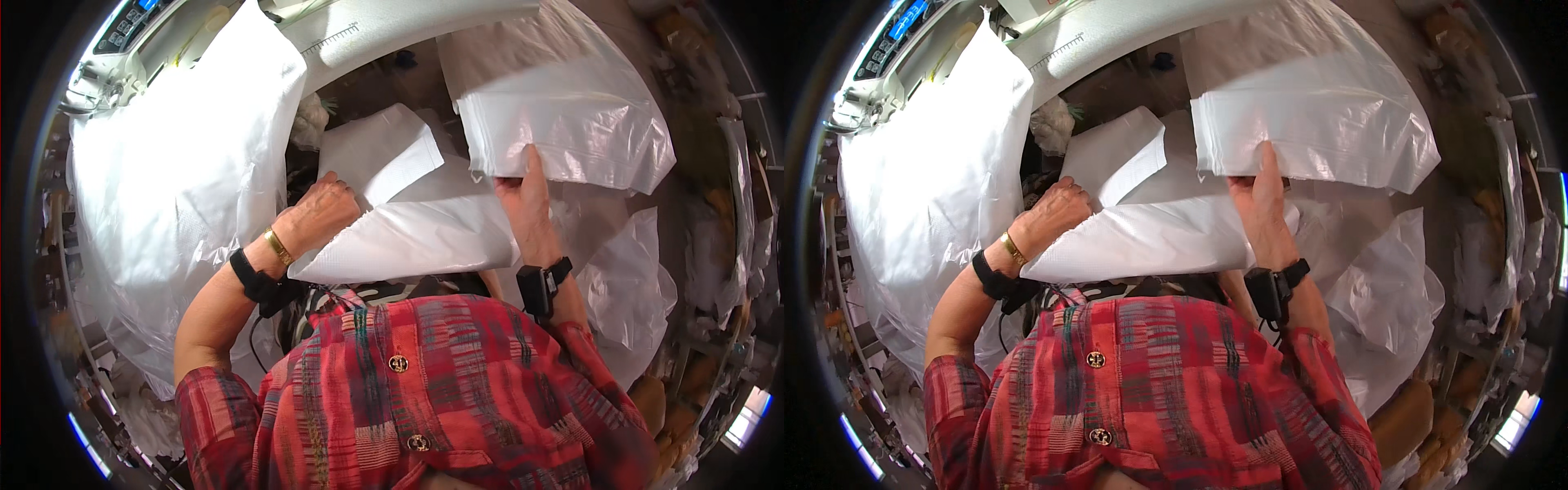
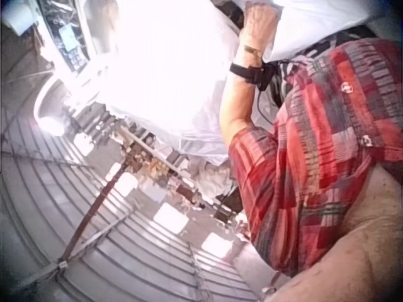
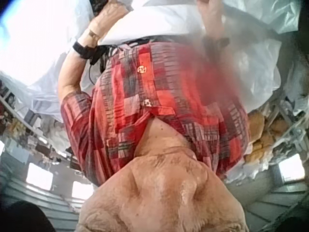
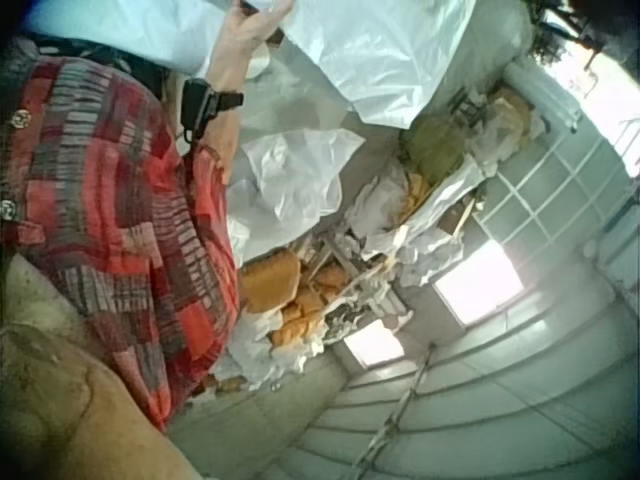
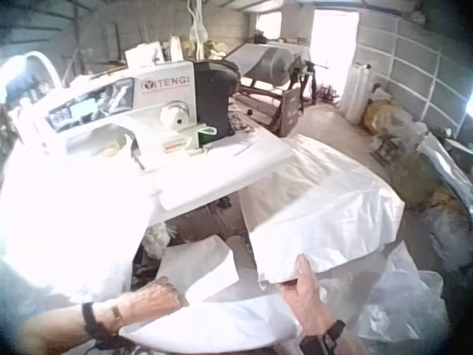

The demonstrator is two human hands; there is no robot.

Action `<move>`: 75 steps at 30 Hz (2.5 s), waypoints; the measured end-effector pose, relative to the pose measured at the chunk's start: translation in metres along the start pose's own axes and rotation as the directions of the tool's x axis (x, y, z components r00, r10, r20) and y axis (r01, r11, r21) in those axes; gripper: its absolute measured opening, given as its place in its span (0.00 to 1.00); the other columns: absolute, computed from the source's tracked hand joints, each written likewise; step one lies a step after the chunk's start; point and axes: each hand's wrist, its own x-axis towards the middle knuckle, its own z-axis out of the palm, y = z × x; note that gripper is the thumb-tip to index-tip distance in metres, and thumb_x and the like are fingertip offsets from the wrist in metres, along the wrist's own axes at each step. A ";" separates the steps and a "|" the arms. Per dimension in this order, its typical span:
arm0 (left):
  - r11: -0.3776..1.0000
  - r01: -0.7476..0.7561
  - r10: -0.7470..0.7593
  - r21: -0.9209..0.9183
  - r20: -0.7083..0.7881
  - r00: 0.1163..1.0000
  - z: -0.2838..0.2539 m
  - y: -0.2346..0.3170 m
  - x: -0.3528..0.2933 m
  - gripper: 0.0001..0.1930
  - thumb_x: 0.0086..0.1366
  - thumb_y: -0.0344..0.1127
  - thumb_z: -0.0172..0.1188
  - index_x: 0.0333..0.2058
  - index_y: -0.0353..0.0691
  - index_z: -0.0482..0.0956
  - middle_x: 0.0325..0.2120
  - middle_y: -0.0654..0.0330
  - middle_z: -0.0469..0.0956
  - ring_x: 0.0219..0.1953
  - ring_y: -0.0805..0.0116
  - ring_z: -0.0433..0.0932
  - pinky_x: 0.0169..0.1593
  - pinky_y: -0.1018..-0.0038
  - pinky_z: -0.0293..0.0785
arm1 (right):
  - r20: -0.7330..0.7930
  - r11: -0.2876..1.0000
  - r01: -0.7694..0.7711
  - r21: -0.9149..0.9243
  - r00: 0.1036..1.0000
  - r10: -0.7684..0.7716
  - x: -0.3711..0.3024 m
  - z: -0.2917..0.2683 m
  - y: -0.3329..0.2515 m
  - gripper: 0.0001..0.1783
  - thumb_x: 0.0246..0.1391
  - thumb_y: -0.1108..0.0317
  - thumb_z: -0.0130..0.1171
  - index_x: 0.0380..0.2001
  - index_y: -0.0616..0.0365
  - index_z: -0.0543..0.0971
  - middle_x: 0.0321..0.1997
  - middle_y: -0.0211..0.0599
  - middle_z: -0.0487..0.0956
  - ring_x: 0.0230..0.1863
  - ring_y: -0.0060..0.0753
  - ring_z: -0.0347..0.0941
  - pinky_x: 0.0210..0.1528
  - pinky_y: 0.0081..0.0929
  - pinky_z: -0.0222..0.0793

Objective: Sewing together large plastic sheets using an industrial sewing machine.

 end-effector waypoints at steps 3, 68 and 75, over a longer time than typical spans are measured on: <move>1.000 0.022 -0.022 0.016 -0.030 0.999 -0.002 -0.006 0.002 0.04 0.53 0.29 0.59 0.23 0.42 0.82 0.23 0.59 0.80 0.32 0.64 0.81 0.46 0.69 0.71 | -0.036 0.999 -0.047 0.018 0.998 0.048 0.000 -0.006 0.009 0.23 0.63 0.60 0.59 0.58 0.55 0.70 0.57 0.35 0.73 0.57 0.37 0.72 0.56 0.40 0.74; 0.769 0.510 -0.439 -0.385 0.261 0.860 0.068 -0.037 -0.020 0.09 0.56 0.24 0.52 0.28 0.36 0.83 0.33 0.45 0.82 0.43 0.46 0.80 0.49 0.55 0.72 | -0.049 0.747 0.098 -0.657 0.984 -0.173 0.039 -0.232 -0.182 0.15 0.62 0.54 0.63 0.41 0.53 0.77 0.34 0.27 0.79 0.29 0.22 0.72 0.22 0.24 0.63; 0.809 0.466 -0.415 -0.357 0.215 0.884 0.081 -0.038 -0.018 0.09 0.56 0.25 0.51 0.26 0.35 0.81 0.31 0.44 0.82 0.40 0.44 0.80 0.46 0.54 0.73 | -0.165 0.740 0.053 -0.670 0.962 -0.218 0.046 -0.226 -0.180 0.19 0.62 0.57 0.63 0.49 0.57 0.76 0.42 0.31 0.80 0.36 0.27 0.76 0.31 0.29 0.70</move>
